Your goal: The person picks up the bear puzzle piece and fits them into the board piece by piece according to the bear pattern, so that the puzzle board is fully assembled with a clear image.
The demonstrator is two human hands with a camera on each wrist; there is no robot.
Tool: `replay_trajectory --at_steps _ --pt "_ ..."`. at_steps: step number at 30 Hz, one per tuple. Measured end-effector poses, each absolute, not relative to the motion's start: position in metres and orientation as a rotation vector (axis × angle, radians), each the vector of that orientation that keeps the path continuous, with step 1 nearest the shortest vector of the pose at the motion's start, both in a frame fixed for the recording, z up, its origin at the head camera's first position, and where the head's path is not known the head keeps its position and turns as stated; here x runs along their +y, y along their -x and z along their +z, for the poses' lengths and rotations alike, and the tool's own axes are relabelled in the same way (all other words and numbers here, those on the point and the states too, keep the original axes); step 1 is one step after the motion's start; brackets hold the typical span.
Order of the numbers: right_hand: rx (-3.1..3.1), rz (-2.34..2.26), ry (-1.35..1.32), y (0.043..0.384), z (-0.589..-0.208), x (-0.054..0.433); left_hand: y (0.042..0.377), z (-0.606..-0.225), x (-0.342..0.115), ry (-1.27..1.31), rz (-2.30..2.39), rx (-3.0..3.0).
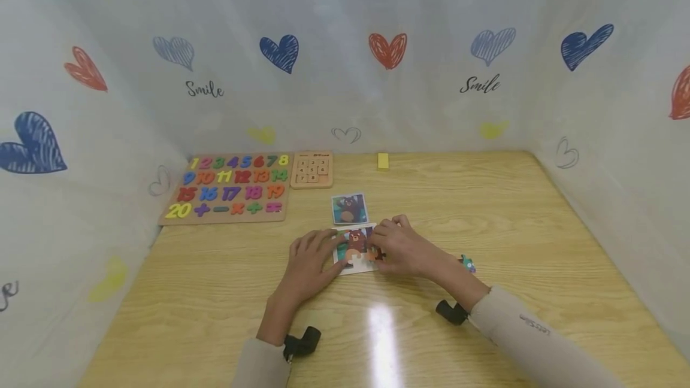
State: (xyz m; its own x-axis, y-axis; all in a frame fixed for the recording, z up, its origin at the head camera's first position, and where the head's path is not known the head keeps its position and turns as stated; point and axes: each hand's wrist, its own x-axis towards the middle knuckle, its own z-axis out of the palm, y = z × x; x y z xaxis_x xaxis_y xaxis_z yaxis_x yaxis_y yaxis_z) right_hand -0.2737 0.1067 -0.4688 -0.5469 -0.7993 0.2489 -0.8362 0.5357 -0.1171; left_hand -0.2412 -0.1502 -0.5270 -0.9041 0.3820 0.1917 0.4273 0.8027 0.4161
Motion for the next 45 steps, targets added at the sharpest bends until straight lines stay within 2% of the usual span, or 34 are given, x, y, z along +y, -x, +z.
replay_trajectory --at_steps 28,45 --pt "-2.590 0.313 -1.441 0.274 -0.478 0.081 0.239 -0.526 -0.150 0.652 -0.663 -2.867" --pt "-2.548 0.248 -1.345 0.264 -0.489 0.077 0.240 -0.526 -0.151 0.671 -0.642 -2.861"
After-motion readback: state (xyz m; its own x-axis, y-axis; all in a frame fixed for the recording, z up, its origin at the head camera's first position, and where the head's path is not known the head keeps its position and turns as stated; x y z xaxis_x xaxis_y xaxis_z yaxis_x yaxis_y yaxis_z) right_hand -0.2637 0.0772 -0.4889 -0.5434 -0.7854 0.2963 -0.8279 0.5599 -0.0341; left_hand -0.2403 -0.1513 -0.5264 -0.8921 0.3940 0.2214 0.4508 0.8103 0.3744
